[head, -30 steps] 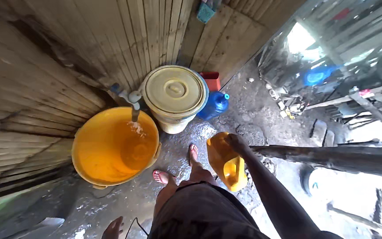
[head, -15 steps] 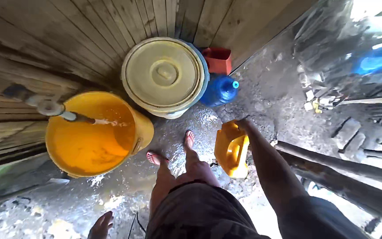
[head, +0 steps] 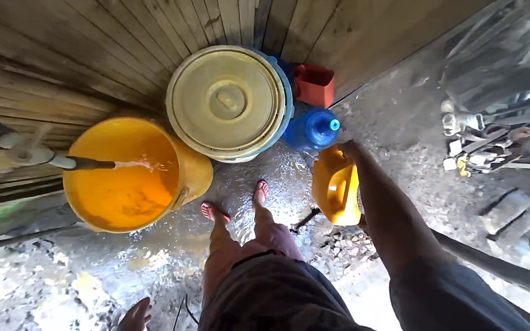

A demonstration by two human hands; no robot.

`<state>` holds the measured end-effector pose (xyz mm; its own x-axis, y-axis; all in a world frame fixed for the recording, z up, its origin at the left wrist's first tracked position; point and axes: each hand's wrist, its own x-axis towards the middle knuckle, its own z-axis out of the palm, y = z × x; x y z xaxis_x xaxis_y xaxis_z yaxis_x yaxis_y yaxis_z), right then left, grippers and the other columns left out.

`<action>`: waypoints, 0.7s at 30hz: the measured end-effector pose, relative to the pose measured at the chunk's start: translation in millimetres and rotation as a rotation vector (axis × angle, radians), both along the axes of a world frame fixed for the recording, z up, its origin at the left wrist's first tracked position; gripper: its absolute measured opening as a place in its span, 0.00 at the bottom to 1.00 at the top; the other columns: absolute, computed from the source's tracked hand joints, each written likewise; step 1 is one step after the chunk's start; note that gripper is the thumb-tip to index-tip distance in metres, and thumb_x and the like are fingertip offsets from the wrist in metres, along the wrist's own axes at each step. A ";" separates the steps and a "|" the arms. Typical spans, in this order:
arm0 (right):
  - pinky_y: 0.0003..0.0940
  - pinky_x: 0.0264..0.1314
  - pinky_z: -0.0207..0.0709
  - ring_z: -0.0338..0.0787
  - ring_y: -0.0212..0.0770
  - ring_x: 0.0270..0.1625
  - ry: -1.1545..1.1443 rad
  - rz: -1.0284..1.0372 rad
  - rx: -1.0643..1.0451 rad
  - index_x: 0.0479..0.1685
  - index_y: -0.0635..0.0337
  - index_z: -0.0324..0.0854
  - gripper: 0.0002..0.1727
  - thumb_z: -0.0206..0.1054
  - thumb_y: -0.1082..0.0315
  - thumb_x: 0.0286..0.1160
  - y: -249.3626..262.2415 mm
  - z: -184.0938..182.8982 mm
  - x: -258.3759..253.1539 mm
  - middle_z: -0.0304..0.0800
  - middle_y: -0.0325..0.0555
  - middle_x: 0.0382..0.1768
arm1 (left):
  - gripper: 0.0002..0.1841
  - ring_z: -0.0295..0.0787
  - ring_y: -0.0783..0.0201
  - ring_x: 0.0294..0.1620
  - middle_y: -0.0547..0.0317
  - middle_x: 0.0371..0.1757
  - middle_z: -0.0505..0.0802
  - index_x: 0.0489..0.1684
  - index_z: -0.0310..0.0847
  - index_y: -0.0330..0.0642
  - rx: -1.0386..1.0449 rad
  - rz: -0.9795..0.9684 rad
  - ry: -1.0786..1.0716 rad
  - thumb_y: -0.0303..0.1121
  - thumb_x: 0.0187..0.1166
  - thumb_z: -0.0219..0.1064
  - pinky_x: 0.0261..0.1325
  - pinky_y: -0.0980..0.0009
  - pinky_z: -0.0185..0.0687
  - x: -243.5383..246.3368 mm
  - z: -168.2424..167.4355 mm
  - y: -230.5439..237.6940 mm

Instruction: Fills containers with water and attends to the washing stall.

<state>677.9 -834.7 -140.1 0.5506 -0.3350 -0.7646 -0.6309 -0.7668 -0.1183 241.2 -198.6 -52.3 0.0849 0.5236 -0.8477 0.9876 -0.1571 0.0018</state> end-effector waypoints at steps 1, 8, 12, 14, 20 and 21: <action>0.72 0.70 0.71 0.85 0.69 0.67 -0.011 0.015 0.005 0.61 0.73 0.83 0.30 0.60 0.48 0.88 0.1 8.0 4.8 0.86 0.73 0.62 | 0.29 0.82 0.35 0.71 0.28 0.75 0.82 0.84 0.67 0.32 0.008 0.001 -0.003 0.46 0.94 0.50 0.71 0.40 0.75 2.4 -0.2 -2.3; 0.73 0.66 0.72 0.86 0.70 0.64 0.004 0.030 -0.041 0.53 0.75 0.85 0.30 0.60 0.48 0.87 -9.3 25.4 24.3 0.87 0.73 0.58 | 0.28 0.83 0.35 0.72 0.26 0.75 0.80 0.82 0.68 0.30 0.010 -0.009 -0.081 0.44 0.94 0.51 0.73 0.42 0.76 15.0 -8.9 -11.9; 0.74 0.67 0.71 0.85 0.70 0.66 0.046 0.131 -0.089 0.53 0.75 0.86 0.30 0.58 0.48 0.88 -9.1 34.1 32.9 0.87 0.73 0.60 | 0.27 0.84 0.34 0.70 0.26 0.74 0.82 0.81 0.69 0.29 0.009 -0.023 -0.100 0.43 0.94 0.52 0.72 0.40 0.77 11.2 -18.1 -12.0; 0.73 0.69 0.71 0.85 0.69 0.68 0.067 0.177 -0.087 0.55 0.75 0.85 0.29 0.59 0.51 0.89 -5.2 37.8 39.7 0.86 0.74 0.62 | 0.27 0.83 0.33 0.70 0.26 0.74 0.82 0.81 0.69 0.29 0.009 -0.013 -0.091 0.43 0.94 0.52 0.72 0.40 0.76 9.0 -18.9 -15.1; 0.74 0.69 0.70 0.84 0.69 0.68 0.129 0.333 -0.147 0.53 0.75 0.86 0.27 0.64 0.51 0.85 2.1 31.2 68.2 0.87 0.73 0.61 | 0.27 0.82 0.33 0.73 0.26 0.76 0.80 0.82 0.68 0.30 -0.010 0.048 -0.058 0.43 0.95 0.51 0.73 0.40 0.76 -13.2 -17.3 -26.5; 0.74 0.69 0.70 0.84 0.69 0.69 0.147 0.357 -0.157 0.53 0.75 0.86 0.27 0.64 0.52 0.85 3.5 30.2 73.2 0.86 0.73 0.61 | 0.27 0.82 0.33 0.73 0.26 0.76 0.80 0.82 0.68 0.30 -0.008 0.056 -0.053 0.43 0.94 0.51 0.73 0.39 0.76 -18.6 -18.0 -28.5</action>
<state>751.0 -831.2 -109.9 0.5420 -0.2619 -0.7985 -0.3239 -0.9419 0.0891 222.6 -227.1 -70.3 0.1000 0.5220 -0.8471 0.9933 -0.1012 0.0549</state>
